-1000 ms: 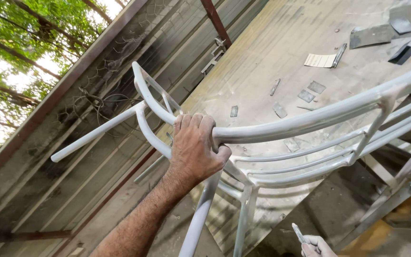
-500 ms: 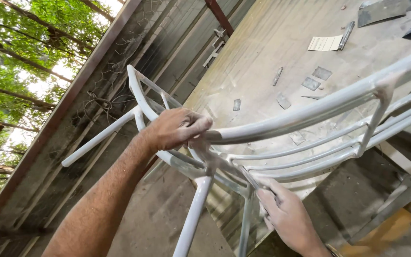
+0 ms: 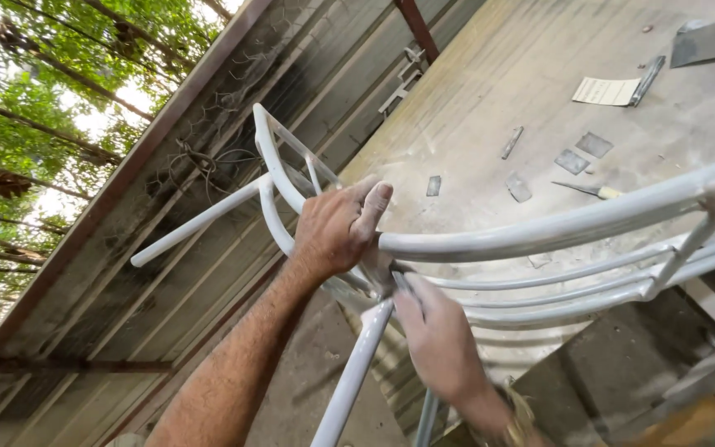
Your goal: Sanding and preparing a metal chair frame for painting or repair.
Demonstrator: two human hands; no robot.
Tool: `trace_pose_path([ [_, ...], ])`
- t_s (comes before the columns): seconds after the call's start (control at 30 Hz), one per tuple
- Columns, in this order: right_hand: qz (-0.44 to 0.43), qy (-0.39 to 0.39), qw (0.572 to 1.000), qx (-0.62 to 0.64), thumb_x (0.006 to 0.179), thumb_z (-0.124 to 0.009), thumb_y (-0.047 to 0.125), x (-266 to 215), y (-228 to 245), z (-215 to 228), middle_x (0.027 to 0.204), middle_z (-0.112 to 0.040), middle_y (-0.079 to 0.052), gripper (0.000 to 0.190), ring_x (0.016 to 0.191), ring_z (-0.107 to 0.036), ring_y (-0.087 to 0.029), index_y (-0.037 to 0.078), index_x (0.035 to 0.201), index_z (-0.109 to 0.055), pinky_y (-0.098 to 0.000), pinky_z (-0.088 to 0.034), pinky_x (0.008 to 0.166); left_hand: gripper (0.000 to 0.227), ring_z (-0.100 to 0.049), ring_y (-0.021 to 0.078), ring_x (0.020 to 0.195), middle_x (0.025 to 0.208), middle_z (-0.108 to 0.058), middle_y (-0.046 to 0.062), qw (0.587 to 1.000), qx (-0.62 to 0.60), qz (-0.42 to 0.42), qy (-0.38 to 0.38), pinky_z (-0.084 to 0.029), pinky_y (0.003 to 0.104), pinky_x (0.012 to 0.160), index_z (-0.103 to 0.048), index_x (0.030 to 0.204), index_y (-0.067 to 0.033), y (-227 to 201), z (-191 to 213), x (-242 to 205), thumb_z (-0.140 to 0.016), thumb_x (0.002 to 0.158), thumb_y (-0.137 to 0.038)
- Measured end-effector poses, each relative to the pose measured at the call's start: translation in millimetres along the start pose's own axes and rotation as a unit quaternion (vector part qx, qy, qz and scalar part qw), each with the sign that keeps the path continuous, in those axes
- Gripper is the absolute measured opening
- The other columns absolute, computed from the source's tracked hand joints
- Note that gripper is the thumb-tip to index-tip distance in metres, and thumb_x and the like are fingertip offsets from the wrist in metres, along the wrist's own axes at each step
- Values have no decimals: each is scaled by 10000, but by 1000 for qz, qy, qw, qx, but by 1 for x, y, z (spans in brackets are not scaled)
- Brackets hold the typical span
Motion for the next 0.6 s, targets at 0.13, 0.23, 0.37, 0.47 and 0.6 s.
trace_pose_path([
  [0.13,-108,52,991,-57,1035,-533,254,6,4,-6,716,-595,-178,306,662,-555,-226,-13,1139,-640,-399,-492,630,525,-664,332,700,702,-647,133,998,14,48,38,-514,476,669,-642,898,-119,7,-5,7,-320,1055,-502],
  [0.23,-75,30,996,-37,961,-529,233,-4,21,-3,679,-616,-140,314,624,-581,-196,45,1184,-643,-375,-492,600,526,-674,345,742,721,-663,153,997,31,58,42,-504,492,712,-656,932,-115,6,-3,2,-333,1062,-508],
  [0.37,-22,38,997,-58,1081,-528,205,21,-14,-13,698,-598,-170,364,660,-569,-242,-95,908,-642,-403,-485,658,523,-692,348,811,811,-718,150,1000,15,13,-15,-506,512,770,-711,1026,-120,7,1,2,-362,1067,-507],
  [0.47,222,19,973,60,1038,-465,127,-20,76,0,926,-671,-126,279,868,-634,-219,-73,1203,-570,-464,-487,778,506,-686,364,816,841,-734,148,999,28,39,-6,-503,529,778,-733,1037,-139,8,0,0,-384,1042,-506],
  [0.6,-129,21,991,5,1033,-517,229,-1,-8,-10,600,-496,-82,331,545,-467,-221,-65,929,-629,-439,-405,539,479,-697,363,839,864,-732,152,999,-3,40,-13,-513,529,765,-711,1047,-123,1,3,-4,-391,1047,-479],
])
Point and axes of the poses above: each hand's wrist, its own x-axis towards the middle knuckle, its own z-axis out of the back of the hand, y = z × x, the point moved 10 cm from there along x, towards the middle knuckle
